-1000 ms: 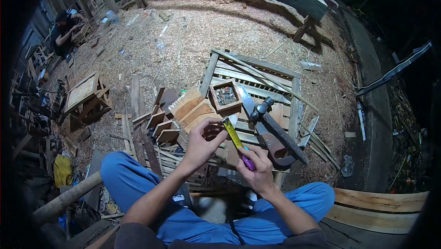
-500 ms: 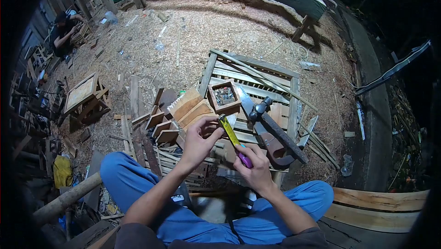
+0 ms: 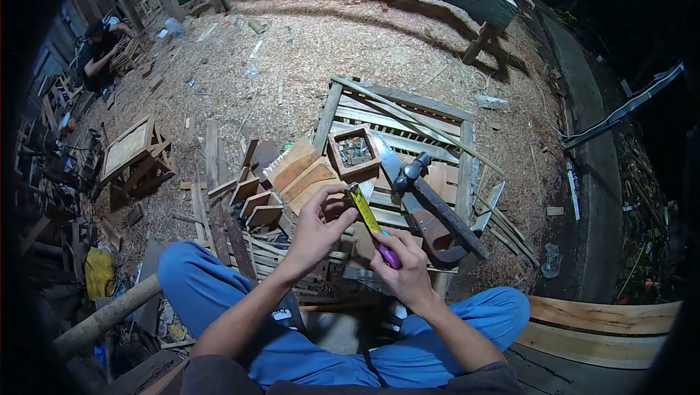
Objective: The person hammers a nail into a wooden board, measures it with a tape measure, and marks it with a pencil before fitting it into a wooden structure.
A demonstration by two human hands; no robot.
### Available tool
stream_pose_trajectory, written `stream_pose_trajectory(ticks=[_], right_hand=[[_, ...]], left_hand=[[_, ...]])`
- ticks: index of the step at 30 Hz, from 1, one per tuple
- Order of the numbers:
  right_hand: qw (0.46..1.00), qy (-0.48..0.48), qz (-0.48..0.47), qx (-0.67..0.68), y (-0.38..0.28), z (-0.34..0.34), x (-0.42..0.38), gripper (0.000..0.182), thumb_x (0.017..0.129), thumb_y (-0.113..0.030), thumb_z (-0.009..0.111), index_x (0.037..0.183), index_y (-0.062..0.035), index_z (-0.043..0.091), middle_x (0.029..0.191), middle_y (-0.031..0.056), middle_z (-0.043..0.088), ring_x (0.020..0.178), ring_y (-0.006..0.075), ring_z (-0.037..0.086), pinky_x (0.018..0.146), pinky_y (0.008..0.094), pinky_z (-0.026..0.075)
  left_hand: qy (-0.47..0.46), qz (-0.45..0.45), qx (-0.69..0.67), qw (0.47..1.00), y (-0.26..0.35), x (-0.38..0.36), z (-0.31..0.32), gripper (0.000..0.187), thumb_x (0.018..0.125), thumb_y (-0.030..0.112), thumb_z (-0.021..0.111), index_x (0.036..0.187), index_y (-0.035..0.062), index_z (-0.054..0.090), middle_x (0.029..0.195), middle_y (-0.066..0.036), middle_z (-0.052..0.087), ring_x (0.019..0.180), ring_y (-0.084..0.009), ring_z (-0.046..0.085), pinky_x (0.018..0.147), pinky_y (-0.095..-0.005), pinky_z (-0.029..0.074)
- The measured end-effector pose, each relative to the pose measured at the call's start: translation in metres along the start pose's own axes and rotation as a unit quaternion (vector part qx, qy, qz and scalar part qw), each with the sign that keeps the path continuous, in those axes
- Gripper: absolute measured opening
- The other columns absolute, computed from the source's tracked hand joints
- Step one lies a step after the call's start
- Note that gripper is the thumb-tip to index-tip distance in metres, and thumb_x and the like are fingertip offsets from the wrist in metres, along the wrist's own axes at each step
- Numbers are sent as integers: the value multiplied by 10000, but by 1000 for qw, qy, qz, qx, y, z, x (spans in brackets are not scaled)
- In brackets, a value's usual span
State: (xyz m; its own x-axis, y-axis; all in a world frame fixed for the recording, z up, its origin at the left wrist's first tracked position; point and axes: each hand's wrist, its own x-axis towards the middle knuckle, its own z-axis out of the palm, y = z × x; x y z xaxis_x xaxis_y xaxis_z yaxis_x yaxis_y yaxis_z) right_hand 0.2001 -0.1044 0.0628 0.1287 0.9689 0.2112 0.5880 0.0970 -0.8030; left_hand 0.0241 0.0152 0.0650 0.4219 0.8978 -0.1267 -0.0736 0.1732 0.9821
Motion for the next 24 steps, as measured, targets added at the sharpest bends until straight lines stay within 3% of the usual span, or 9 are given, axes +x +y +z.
stream_pose_trajectory(ticks=[6, 24], right_hand=[[1000, 7, -12, 0, 1, 2, 0, 384, 843, -49, 770, 1220, -6, 709, 1145, 210, 677, 982, 374, 717, 855, 426, 583], [1000, 3, -7, 0, 1, 3, 2, 370, 848, -37, 769, 1212, -8, 711, 1123, 208, 674, 968, 374, 717, 844, 421, 584]], left_hand=[[-3, -26, -59, 998, -7, -2, 2, 453, 969, 15, 721, 1387, 48, 551, 1136, -88, 717, 1038, -101, 668, 862, -253, 565], [27, -43, -101, 994, -12, -3, 5, 483, 936, -9, 746, 1376, 50, 555, 1158, -91, 708, 1074, -130, 665, 919, -275, 565]])
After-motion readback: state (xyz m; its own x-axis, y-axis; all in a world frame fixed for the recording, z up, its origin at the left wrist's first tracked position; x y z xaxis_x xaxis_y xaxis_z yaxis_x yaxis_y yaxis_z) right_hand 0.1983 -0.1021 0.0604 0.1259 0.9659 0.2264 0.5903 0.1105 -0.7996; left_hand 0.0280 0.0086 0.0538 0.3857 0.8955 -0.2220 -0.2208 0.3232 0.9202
